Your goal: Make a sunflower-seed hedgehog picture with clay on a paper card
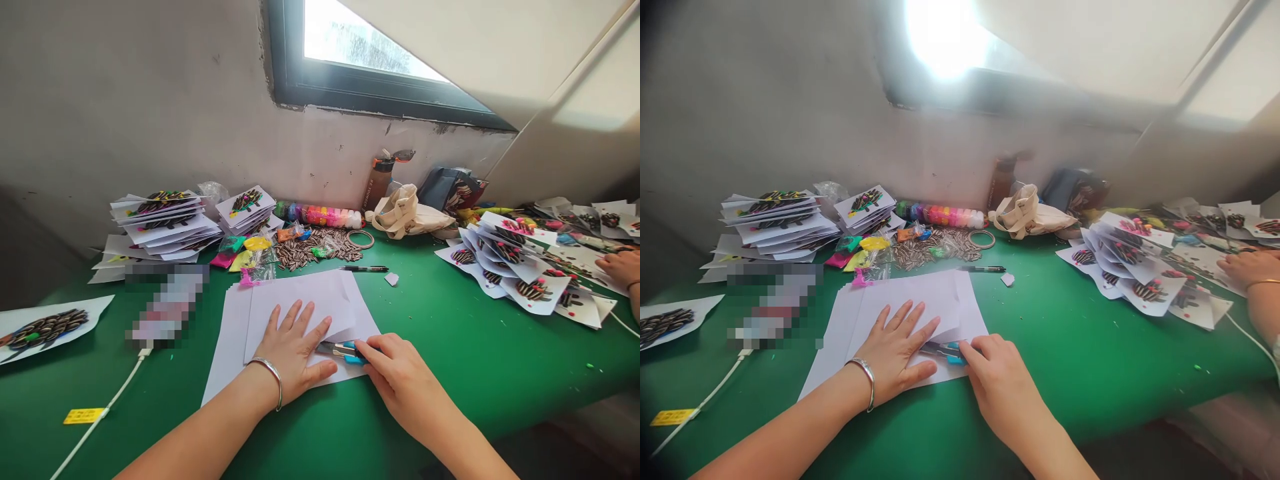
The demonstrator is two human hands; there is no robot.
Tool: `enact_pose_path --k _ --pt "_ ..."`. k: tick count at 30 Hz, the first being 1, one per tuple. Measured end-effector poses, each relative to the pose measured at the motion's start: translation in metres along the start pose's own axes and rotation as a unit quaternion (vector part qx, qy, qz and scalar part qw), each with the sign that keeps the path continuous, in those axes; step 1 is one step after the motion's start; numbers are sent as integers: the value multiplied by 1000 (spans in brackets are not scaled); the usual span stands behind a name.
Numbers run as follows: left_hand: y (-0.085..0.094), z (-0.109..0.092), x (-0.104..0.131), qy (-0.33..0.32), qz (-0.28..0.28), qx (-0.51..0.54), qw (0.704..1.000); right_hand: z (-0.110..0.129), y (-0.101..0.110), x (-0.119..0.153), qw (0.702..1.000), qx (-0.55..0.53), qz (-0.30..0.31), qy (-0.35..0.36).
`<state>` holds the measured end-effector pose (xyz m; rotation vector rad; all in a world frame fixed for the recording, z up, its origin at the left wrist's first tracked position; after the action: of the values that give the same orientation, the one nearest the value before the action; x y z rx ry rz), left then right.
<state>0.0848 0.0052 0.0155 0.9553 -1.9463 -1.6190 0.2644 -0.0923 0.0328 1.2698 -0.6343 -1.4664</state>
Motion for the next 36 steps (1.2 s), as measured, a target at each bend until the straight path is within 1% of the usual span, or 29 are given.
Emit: enact_pose_path --k 3,7,9,11,17,20,25,30,36 --pt "0 0 0 -1 -1 -1 1000 -6 -1 6 1000 6 1 -7" --pt "0 0 1 -1 5 -5 1000 -23 2 17 999 29 -25 -28" --pt "0 -1 0 1 3 -5 1000 -25 2 19 998 36 -32 -32" --pt "0 -1 0 1 1 -3 1000 -22 1 16 998 40 -28 -33" --pt "0 0 1 -1 0 -6 1000 3 -6 -2 998 48 -16 -34" --pt "0 0 1 0 0 -4 1000 10 -9 -5 999 44 -15 -26" --pt "0 0 2 -2 -1 7 1000 12 -9 -2 999 43 -15 -10" --pt "-1 0 2 -5 -1 9 1000 14 -11 -5 999 37 -21 -11" --pt "2 -1 3 -1 8 12 1000 14 -13 0 999 21 -23 -15"
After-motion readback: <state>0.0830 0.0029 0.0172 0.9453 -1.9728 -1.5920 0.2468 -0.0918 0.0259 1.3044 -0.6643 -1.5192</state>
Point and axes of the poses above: each hand's wrist, its own x-axis away from the middle knuckle, its own y-axis out of the back of the hand, z = x × y, the point moved 4 cm from there along -x, towards the middle knuckle, and after that the axes turned 14 degrees about -z, right-handed, at the moved point
